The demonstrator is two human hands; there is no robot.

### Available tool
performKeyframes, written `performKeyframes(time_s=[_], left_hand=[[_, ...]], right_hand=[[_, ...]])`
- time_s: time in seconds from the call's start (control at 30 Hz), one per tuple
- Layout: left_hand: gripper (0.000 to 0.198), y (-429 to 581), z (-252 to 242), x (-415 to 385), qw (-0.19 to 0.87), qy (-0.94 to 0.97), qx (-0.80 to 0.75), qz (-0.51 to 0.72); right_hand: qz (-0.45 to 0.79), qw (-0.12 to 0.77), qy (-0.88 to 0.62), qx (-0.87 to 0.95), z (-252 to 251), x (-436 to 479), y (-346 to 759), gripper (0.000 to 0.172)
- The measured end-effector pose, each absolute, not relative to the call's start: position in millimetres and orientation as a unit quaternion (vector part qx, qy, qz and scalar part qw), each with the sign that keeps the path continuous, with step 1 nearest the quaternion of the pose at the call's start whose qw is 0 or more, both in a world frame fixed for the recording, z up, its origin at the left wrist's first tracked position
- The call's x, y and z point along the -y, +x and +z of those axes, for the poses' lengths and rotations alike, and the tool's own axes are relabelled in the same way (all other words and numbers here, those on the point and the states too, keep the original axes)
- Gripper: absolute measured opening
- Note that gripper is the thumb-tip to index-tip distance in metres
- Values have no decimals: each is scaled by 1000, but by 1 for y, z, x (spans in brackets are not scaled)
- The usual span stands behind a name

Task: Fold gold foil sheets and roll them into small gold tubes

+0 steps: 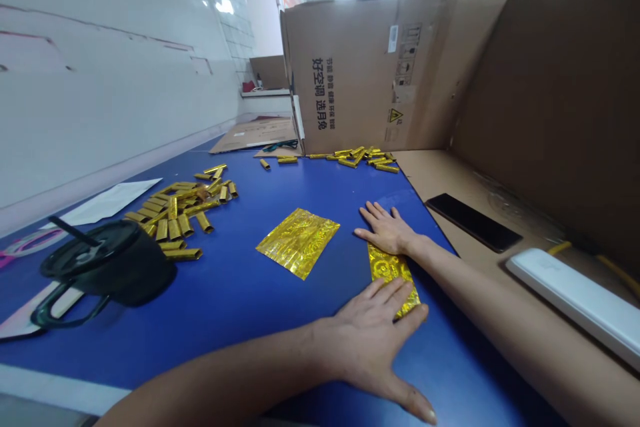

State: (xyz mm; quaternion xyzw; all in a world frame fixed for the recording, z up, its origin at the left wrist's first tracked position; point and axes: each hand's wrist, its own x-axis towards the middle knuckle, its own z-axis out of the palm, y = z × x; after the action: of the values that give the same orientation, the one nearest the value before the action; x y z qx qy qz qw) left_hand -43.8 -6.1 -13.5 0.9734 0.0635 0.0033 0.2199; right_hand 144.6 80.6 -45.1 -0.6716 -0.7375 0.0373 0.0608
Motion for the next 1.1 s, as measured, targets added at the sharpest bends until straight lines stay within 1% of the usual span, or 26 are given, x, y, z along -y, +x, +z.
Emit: performKeyframes(time_s=[0.2, 0.37, 0.5, 0.57, 0.7, 0.83, 0.93, 1.03, 1.1], left_hand=[[92, -43, -12, 10, 219, 974, -51, -9], [91, -42, -7, 20, 219, 975, -39, -21], [80, -41, -3, 29, 232, 968, -79, -46], [79, -41, -3, 32, 234, 968, -82, -39], [88, -42, -8, 32, 233, 970, -65, -11], [90, -44, -14, 30, 231, 971, -62, -2], [92, -44, -19, 29, 230, 972, -55, 7], [93, -43, -22, 29, 227, 972, -61, 7], [93, -43, -22, 30, 225, 972, -64, 7]], right_hand=[[36, 59, -670, 739, -45, -79, 145, 79], [40, 60, -672, 737, -46, -80, 145, 79], [43, 62, -672, 737, -47, -81, 145, 79], [44, 67, -672, 736, -47, -80, 145, 79], [73, 105, -669, 732, -41, -77, 145, 84], [78, 157, -680, 712, -31, -56, 143, 84], [58, 136, -629, 763, -29, -27, 138, 84], [86, 85, -576, 808, -32, -5, 132, 82], [92, 71, -579, 807, -36, -3, 130, 79]])
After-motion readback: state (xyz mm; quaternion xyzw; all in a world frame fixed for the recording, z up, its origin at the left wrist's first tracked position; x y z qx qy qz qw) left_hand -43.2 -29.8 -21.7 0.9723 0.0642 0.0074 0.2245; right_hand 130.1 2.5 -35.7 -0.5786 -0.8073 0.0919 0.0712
